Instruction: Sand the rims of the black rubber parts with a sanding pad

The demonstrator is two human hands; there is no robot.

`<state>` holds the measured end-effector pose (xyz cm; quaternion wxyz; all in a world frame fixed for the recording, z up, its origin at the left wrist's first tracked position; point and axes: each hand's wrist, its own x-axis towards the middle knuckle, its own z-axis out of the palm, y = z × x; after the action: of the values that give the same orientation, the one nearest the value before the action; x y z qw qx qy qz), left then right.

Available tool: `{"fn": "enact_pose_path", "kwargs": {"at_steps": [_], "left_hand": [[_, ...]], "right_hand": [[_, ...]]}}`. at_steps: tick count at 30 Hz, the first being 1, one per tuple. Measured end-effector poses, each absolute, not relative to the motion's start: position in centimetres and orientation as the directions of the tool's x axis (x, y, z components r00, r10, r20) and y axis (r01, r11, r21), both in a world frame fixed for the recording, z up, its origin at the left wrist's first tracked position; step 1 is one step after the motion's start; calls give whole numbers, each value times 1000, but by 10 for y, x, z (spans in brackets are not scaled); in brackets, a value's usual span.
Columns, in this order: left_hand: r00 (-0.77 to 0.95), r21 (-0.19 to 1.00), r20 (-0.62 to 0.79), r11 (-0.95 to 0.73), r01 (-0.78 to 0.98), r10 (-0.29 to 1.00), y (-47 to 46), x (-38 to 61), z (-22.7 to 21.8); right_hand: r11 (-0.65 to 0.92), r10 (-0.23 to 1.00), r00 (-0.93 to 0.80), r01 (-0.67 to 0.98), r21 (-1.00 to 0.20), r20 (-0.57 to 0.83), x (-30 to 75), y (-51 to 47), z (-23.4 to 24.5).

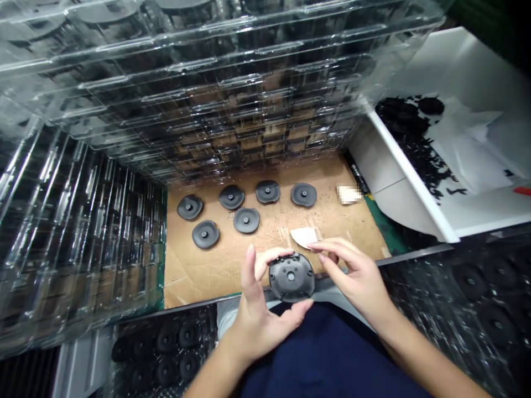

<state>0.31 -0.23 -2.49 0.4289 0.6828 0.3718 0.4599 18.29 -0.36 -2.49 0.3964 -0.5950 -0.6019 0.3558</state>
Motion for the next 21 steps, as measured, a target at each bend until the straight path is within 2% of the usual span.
{"fn": "enact_pose_path", "kwargs": {"at_steps": [3, 6, 10, 12, 15, 19, 21], "left_hand": [[320, 903, 351, -408, 133, 880, -4, 3, -20], [322, 912, 336, -391, 124, 885, -7, -1, -16], [330, 983, 151, -175, 45, 932, -14, -6, -13], [370, 999, 37, -45, 13, 928, -17, -9, -9], [426, 998, -62, 58, 22, 903, -19, -12, -2], [474, 995, -98, 73, 70, 875, -19, -13, 8], [498, 991, -126, 126, 35, 858, -18, -11, 10]], "right_hand": [[16, 999, 42, 333, -943, 32, 185, -6, -7], [-67, 994, -76, 158, -985, -80, 185, -7, 8], [-226, 884, -403, 80, -971, -239, 185, 1, 24], [-309, 811, -510, 43, -950, -287, 184, 7, 30], [-411, 743, -586, -19, -911, -323, 182, 11, 36], [-462, 724, -616, -97, -882, -312, 178, 11, 40], [-487, 718, -624, -133, -863, -309, 177, 10, 40]]}}
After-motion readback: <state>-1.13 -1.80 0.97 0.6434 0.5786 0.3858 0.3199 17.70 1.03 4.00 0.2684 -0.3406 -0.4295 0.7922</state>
